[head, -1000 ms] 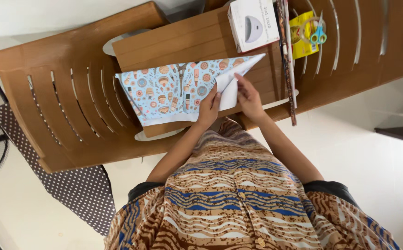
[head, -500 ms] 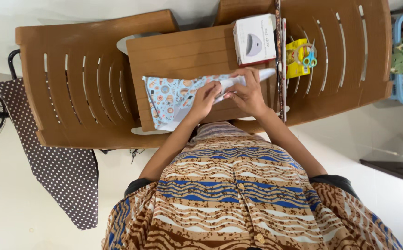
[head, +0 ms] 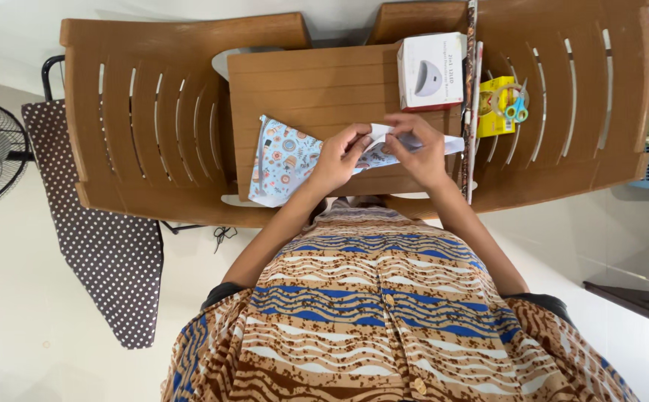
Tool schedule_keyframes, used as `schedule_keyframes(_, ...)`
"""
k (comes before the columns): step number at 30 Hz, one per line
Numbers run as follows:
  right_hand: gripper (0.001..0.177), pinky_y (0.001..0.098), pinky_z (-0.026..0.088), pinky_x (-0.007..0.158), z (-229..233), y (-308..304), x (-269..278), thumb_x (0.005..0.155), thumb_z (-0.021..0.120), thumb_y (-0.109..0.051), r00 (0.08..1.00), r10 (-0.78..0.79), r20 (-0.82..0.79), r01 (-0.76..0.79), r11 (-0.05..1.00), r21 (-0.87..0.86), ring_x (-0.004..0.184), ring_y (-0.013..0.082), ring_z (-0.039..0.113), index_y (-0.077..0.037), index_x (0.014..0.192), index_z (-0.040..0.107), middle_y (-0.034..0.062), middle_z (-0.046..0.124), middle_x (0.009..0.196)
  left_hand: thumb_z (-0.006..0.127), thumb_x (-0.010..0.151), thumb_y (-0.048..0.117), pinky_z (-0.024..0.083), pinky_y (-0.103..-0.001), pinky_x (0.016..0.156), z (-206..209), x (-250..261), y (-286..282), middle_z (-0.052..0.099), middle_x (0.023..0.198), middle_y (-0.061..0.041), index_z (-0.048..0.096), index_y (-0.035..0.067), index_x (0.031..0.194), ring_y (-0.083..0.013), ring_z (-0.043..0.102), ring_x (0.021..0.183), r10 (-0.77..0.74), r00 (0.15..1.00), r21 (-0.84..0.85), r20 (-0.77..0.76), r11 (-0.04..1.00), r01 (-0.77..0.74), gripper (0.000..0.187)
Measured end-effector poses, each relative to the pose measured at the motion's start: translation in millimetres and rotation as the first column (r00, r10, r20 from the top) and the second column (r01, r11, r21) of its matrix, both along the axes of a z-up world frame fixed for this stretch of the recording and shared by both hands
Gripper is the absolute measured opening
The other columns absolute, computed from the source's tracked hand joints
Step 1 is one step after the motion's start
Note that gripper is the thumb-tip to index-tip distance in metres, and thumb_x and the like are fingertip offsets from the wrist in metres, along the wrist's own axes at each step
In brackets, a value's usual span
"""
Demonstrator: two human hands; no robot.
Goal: The person places a small white box on a sheet of patterned wrapping paper on a wooden table. They fold the paper around the box, then use scissors to trim the excess paper along the edges. The person continues folding the paper to enclose the box, but does not tape or finish the wrap.
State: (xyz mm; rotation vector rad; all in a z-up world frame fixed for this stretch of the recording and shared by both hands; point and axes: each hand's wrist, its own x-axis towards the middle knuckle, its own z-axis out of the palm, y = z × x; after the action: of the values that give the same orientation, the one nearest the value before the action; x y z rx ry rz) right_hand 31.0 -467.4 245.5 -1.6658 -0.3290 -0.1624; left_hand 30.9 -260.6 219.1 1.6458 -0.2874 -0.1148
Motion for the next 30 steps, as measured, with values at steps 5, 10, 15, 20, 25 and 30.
schedule_keyframes(5,0.022,0.0254,0.057,0.078,5,4,3,0.096,0.078,0.0,0.99,-0.037,-0.138,0.037,0.999,-0.003,0.089,0.0096,0.066,0.004,0.111,0.062,0.008,0.07,0.1,0.059,0.107,0.014,0.057,-0.028,0.08,38,-5,3,0.077,0.108,-0.013,0.067,0.002,0.13,-0.0152,0.071,0.093,-0.003,0.999,-0.015,0.037,1.0,0.004,0.027)
schedule_keyframes(10,0.031,0.0243,0.061,0.079,23,7,6,0.094,0.073,-0.001,0.972,0.062,-0.228,-0.037,0.993,0.115,0.088,0.0075,0.069,0.002,0.122,0.063,0.0041,0.07,0.099,0.072,0.098,0.012,0.056,-0.028,0.078,63,-7,2,0.075,0.102,-0.012,0.069,-0.001,0.116,-0.0173,0.073,0.088,0.069,0.963,0.073,0.259,0.993,-0.09,0.022)
schedule_keyframes(15,0.018,0.0241,0.06,0.079,35,12,8,0.098,0.074,-0.003,0.983,0.086,-0.162,-0.076,0.995,0.067,0.09,0.0081,0.07,0.003,0.114,0.069,0.0039,0.072,0.1,0.074,0.097,0.011,0.057,-0.028,0.074,77,0,1,0.075,0.094,-0.01,0.074,-0.003,0.103,-0.0151,0.072,0.082,0.201,0.95,0.027,0.237,0.977,-0.213,0.015)
schedule_keyframes(20,0.012,0.025,0.053,0.074,45,10,11,0.098,0.079,-0.008,1.0,0.007,-0.018,-0.009,0.995,-0.104,0.082,0.0095,0.066,0.0,0.104,0.074,0.0056,0.072,0.091,0.07,0.098,0.013,0.058,-0.026,0.065,88,-5,0,0.073,0.091,-0.009,0.074,-0.002,0.103,-0.0127,0.07,0.078,0.187,0.978,-0.017,0.098,0.982,-0.186,0.016)
schedule_keyframes(25,0.011,0.0277,0.051,0.079,54,15,8,0.097,0.081,-0.011,0.999,-0.006,0.052,0.016,0.984,-0.177,0.085,0.0132,0.062,-0.003,0.103,0.075,0.0054,0.073,0.094,0.071,0.099,0.013,0.055,-0.027,0.068,93,-6,1,0.073,0.089,-0.009,0.074,-0.003,0.1,-0.0142,0.069,0.076,0.214,0.955,-0.001,0.204,0.976,-0.219,0.016)
schedule_keyframes(30,0.012,0.03,0.048,0.084,58,17,6,0.095,0.08,-0.008,0.994,0.02,0.11,0.005,0.976,-0.219,0.088,0.0158,0.064,-0.003,0.104,0.076,0.0066,0.074,0.097,0.072,0.1,0.014,0.056,-0.028,0.073,93,-8,3,0.074,0.091,-0.01,0.074,-0.002,0.1,-0.0157,0.071,0.08,0.23,0.929,0.004,0.288,0.97,-0.242,0.016)
